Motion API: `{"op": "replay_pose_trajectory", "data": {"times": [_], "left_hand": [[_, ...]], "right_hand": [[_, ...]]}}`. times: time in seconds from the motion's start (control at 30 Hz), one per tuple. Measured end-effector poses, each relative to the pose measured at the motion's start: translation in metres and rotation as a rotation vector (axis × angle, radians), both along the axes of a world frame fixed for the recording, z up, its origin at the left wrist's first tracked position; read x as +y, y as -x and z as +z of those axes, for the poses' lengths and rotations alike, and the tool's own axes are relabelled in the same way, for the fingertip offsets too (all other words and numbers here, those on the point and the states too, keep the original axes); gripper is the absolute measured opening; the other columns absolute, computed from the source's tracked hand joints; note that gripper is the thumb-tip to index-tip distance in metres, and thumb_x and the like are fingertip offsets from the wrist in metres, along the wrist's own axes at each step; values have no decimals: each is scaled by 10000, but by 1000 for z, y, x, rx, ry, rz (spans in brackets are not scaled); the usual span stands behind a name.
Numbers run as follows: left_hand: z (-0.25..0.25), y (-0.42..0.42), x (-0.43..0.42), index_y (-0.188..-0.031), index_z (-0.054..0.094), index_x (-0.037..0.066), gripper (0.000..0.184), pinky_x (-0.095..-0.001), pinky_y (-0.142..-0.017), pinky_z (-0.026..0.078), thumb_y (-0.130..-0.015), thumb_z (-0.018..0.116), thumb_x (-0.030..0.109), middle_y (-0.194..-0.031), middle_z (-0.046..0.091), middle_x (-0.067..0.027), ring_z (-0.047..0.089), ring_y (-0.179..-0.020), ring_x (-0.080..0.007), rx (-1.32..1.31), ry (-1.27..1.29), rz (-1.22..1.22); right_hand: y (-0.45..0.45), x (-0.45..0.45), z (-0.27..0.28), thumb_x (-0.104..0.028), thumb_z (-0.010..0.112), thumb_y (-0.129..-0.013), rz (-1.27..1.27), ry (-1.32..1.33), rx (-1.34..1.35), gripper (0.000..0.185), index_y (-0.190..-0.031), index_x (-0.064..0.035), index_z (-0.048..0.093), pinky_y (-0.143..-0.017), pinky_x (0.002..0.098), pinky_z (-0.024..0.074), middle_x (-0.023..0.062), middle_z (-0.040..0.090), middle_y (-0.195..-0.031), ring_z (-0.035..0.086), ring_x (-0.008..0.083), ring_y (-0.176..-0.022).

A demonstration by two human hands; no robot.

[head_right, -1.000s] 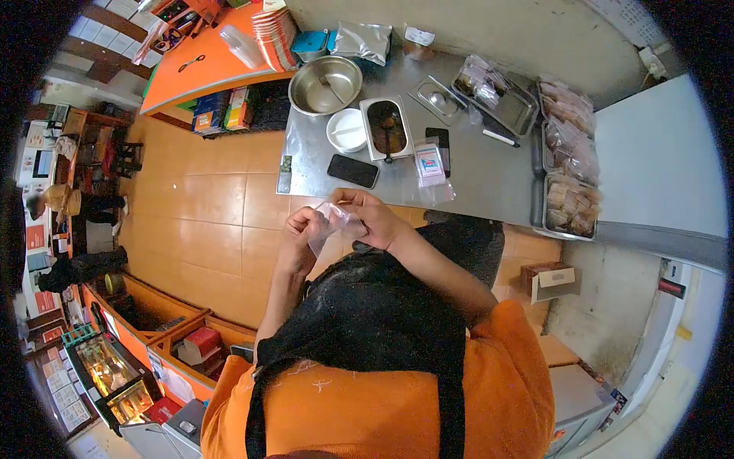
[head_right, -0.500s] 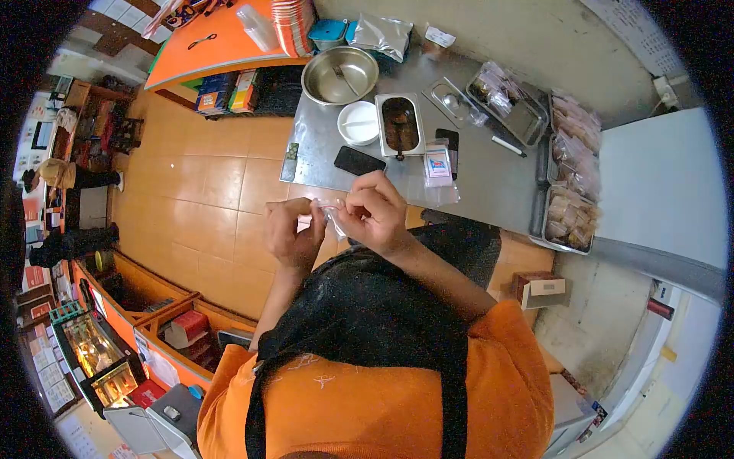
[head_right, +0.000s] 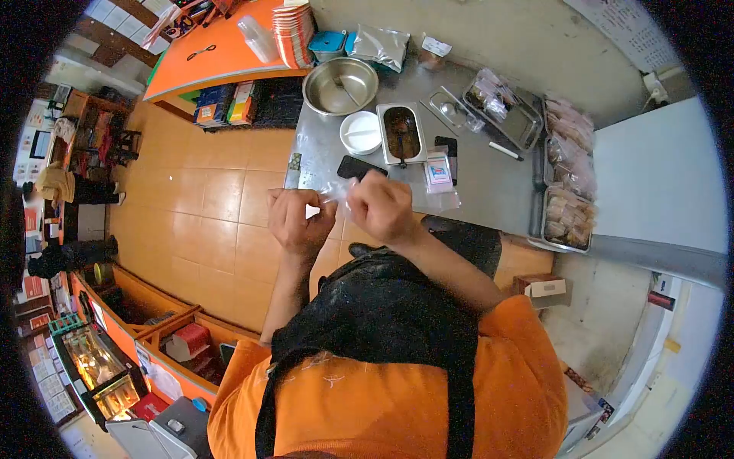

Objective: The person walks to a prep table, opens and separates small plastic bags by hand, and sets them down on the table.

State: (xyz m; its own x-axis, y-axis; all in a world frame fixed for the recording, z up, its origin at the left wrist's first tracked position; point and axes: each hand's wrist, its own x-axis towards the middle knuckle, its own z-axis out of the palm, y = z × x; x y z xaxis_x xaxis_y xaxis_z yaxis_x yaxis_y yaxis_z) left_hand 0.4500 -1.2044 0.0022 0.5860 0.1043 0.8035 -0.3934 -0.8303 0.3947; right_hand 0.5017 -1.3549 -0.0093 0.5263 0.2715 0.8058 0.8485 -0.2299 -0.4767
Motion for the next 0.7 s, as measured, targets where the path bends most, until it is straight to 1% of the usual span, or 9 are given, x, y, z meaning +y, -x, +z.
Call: {"op": "replay_pose_trajectory", "data": {"times": [0.13, 0.2, 0.3, 0.33, 0.37, 0.5, 0.6, 0.67, 0.7], "left_hand": [[3, -3, 13, -661, 455, 125, 293, -309, -592, 344, -639, 695, -40, -609, 505, 12, 474, -525, -180, -96, -66, 138], [5, -1, 20, -653, 438, 128, 306, -305, -595, 343, -642, 692, -43, -611, 506, 11, 469, -524, -180, -164, -49, 195], [7, 4, 25, -683, 461, 102, 249, -320, -580, 362, -700, 641, -70, -609, 513, -25, 435, -515, -187, -222, -76, 144], [7, 5, 24, -716, 500, 93, 212, -313, -580, 365, -701, 638, -67, -610, 518, -23, 437, -517, -182, -139, 3, 186], [7, 7, 24, -749, 539, 83, 183, -306, -579, 369, -702, 635, -65, -612, 524, -22, 440, -519, -178, -51, 84, 226], [17, 11, 23, -817, 595, 62, 158, -280, -582, 376, -716, 627, -54, -625, 517, -19, 432, -519, -160, 110, 97, 160], [16, 10, 22, -833, 604, 44, 137, -267, -584, 381, -736, 607, -52, -647, 527, -11, 427, -527, -142, 174, -36, -34], [0, 15, 18, -804, 602, 62, 142, -253, -623, 368, -715, 622, -45, -638, 486, 21, 447, -562, -99, 523, 636, -243], [-8, 15, 21, -844, 581, 46, 110, -222, -618, 351, -741, 605, 16, -743, 500, 11, 436, -655, -85, 567, 816, -484]], "right_hand": [[-4, 29, 11, -37, 672, -806, 36, -91, 229, 164, -820, -50, 509, -462, 328, 430, 69, 481, -605, 534, 226, -486], [-1, 41, 17, -32, 636, -830, 152, -63, 582, 117, -837, -42, 519, -502, 331, 448, 67, 480, -606, 545, 230, -509], [-11, 43, 26, 26, 570, -786, 284, -5, 501, 141, -912, -37, 559, -563, 325, 460, 117, 517, -784, 573, 222, -663], [-16, 41, 33, 42, 549, -763, 375, 59, 388, 194, -940, -35, 570, -578, 319, 461, 132, 521, -858, 570, 217, -719], [-17, 38, 39, 40, 543, -720, 492, 100, 568, 223, -924, -39, 586, -600, 272, 448, 106, 508, -966, 537, 163, -781], [-42, 21, 36, -1, 555, -758, 818, 68, 769, 122, -877, -19, 567, -604, 209, 380, 38, 475, -1003, 460, 74, -748], [-50, 12, 31, -163, 640, -843, 1023, 105, 878, 168, -813, -29, 543, -611, 202, 363, 29, 479, -1001, 436, 48, -797], [-50, 14, 11, -276, 663, -888, 1109, -70, 855, 287, -775, -45, 534, -567, 186, 332, 14, 492, -925, 423, 35, -715], [-46, 10, 10, -302, 662, -891, 1203, -198, 1155, 300, -774, -58, 531, -542, 181, 309, 2, 488, -876, 406, 31, -672]]}}
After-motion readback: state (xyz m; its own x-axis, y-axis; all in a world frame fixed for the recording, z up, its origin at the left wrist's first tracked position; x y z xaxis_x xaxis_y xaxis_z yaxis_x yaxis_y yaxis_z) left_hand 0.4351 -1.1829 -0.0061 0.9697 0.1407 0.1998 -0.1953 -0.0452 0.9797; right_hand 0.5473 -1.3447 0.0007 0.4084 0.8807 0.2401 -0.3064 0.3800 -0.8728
